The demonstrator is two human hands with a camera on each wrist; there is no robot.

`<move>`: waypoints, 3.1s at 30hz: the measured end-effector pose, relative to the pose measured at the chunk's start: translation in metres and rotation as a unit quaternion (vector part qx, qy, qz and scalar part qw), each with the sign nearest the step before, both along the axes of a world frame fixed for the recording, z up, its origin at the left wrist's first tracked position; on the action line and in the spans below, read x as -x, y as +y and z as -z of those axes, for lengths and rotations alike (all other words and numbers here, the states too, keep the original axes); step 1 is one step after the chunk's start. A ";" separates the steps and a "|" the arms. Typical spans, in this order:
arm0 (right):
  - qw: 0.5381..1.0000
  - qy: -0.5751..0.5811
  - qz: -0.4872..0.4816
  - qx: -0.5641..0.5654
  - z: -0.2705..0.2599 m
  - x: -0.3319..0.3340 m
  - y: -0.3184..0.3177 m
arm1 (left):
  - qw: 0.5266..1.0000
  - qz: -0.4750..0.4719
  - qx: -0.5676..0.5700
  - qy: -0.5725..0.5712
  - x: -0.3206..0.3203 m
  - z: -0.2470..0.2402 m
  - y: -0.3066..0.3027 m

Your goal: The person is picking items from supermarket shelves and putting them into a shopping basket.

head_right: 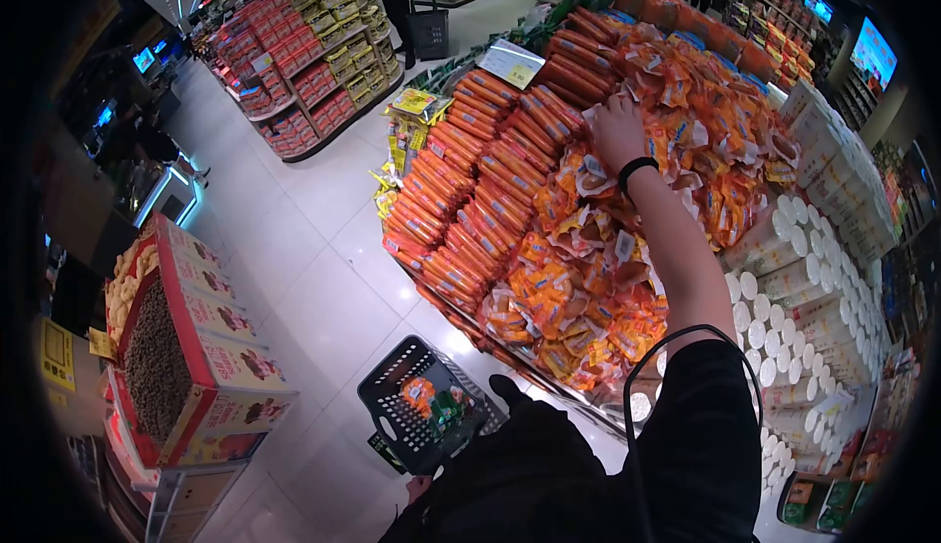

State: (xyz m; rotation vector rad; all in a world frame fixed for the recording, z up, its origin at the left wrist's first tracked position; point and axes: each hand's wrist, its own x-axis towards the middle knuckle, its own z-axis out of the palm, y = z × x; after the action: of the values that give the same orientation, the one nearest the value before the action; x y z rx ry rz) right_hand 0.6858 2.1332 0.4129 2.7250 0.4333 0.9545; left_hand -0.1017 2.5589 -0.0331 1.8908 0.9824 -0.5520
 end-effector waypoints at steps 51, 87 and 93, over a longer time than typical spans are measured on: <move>0.996 -0.010 -0.039 -0.086 0.035 -0.064 0.058 | 0.999 -0.029 -0.034 -0.006 -0.004 0.015 0.000; 0.957 0.258 -0.134 -0.012 0.049 0.180 0.078 | 0.955 -0.240 0.153 -0.083 0.029 -0.008 0.004; 0.783 0.523 -0.321 -0.102 0.173 0.404 0.199 | 0.950 -0.239 0.174 -0.099 0.044 0.030 -0.002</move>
State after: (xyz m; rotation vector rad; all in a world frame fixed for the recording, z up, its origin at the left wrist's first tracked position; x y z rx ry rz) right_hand 0.2822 2.3322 0.2400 3.0859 1.5729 -0.6450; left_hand -0.1457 2.5566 -0.0631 1.3049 1.0818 -0.2194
